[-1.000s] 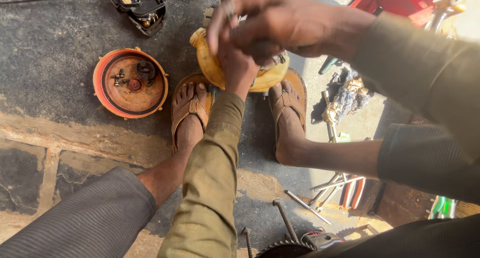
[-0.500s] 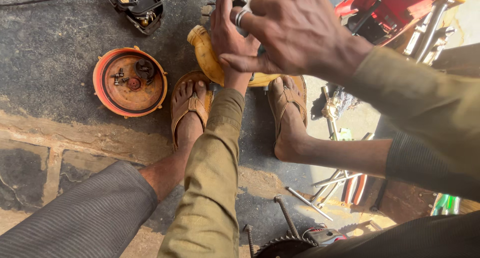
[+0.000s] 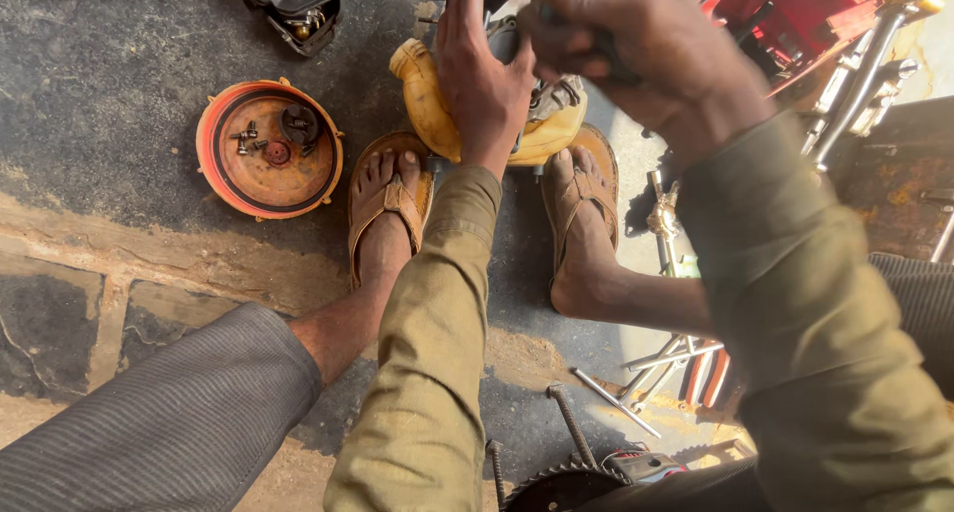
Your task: The person disassembles and reassembles parts of a small engine, using a screwdriver and by hand, handling the carburetor, fuel tank, and various housing components.
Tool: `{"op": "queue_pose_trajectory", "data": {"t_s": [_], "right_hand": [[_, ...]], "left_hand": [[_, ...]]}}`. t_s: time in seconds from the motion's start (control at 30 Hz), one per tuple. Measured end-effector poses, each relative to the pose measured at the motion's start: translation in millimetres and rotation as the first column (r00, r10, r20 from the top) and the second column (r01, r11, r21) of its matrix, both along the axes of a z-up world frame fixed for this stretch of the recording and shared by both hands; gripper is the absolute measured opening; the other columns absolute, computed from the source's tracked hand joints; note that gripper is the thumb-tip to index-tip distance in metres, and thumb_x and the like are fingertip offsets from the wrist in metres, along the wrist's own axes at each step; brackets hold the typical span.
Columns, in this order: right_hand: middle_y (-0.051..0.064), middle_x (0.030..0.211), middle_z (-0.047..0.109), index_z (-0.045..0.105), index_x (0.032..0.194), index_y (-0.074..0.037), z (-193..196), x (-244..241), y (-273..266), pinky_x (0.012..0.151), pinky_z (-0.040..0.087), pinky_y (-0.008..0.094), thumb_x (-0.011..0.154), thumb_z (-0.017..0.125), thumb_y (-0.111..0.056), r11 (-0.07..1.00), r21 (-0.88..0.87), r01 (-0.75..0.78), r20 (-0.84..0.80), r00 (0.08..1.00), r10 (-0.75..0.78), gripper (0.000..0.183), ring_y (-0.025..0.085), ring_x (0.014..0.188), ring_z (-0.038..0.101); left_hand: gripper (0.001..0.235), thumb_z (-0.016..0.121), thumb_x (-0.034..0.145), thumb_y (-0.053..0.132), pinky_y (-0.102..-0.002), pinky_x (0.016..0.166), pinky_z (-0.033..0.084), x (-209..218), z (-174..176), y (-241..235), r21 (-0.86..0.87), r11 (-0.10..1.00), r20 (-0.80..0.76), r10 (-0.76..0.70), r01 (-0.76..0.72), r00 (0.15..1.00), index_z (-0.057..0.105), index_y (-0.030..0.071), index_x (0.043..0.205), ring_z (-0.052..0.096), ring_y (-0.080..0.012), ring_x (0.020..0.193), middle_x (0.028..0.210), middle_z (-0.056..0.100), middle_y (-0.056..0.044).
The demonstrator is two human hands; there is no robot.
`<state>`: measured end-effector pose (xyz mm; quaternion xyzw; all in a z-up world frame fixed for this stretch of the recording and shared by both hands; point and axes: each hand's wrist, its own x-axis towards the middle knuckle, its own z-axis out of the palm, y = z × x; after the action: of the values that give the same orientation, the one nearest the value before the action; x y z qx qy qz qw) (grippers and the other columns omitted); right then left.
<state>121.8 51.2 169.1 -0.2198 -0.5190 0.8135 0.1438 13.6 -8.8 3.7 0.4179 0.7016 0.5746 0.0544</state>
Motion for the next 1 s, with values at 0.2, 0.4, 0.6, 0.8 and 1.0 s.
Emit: {"op": "queue_pose_trajectory", "data": {"t_s": [0.2,0.4,0.6,0.8,1.0], "right_hand": [[0.002,0.086,0.051,0.056,0.108,-0.009,-55.3,-38.5,-52.2,0.070,0.039,0.029,0.113,0.053,-0.010,0.455,0.040,0.889,-0.288,0.447,-0.847,0.006,0.012,0.078,0.045],[0.012,0.105,0.055,0.063,0.108,-0.005,-30.7,-7.9,-45.1,0.089,0.044,0.042,0.114,0.055,-0.032,0.028,0.987,0.159,-0.140,0.931,-0.336,0.029,0.028,0.097,0.054],[0.017,0.080,0.065,0.067,0.127,-0.007,39.1,-12.6,-18.8,0.084,0.046,0.053,0.101,0.055,-0.065,-0.095,0.521,-0.848,0.737,0.503,-0.451,0.065,0.033,0.089,0.059],[0.018,0.119,0.063,0.078,0.110,-0.014,31.8,-31.7,6.6,0.086,0.053,0.048,0.102,0.060,-0.040,-0.103,0.734,-0.671,0.679,0.724,0.125,0.032,0.032,0.099,0.068],[-0.004,0.070,0.042,0.066,0.108,-0.004,-7.3,-9.7,0.4,0.059,0.032,0.024,0.111,0.062,-0.021,1.000,0.004,0.009,0.140,0.990,-0.009,0.018,0.006,0.059,0.038]], "left_hand": [[0.036,0.074,0.098,0.024,-0.044,0.104,0.052,1.0,9.4,0.0,-0.001,1.000,0.012,0.006,-0.006,1.000,0.056,0.011,0.127,0.064,-0.0308,0.119,0.122,0.066,-0.007],[0.044,0.076,0.095,0.030,-0.044,0.106,0.051,-1.3,0.8,5.3,0.027,0.999,-0.034,0.035,-0.034,0.999,0.056,0.011,0.129,0.064,-0.0304,0.119,0.123,0.066,-0.008],[0.042,0.074,0.098,0.028,-0.043,0.109,0.052,-0.3,-0.3,2.9,0.009,1.000,0.025,0.010,-0.010,1.000,0.056,0.012,0.132,0.062,-0.0300,0.125,0.126,0.066,-0.008],[0.054,0.076,0.094,0.026,-0.046,0.112,0.050,-4.6,-3.0,-3.1,0.071,0.996,0.010,-0.060,0.059,0.998,0.050,0.012,0.139,0.059,-0.0301,0.129,0.133,0.061,-0.009],[0.046,0.075,0.095,0.025,-0.046,0.112,0.050,2.5,-4.4,5.1,0.030,1.000,0.010,0.006,-0.006,1.000,0.056,0.013,0.135,0.061,-0.0283,0.127,0.128,0.065,-0.007]]}}
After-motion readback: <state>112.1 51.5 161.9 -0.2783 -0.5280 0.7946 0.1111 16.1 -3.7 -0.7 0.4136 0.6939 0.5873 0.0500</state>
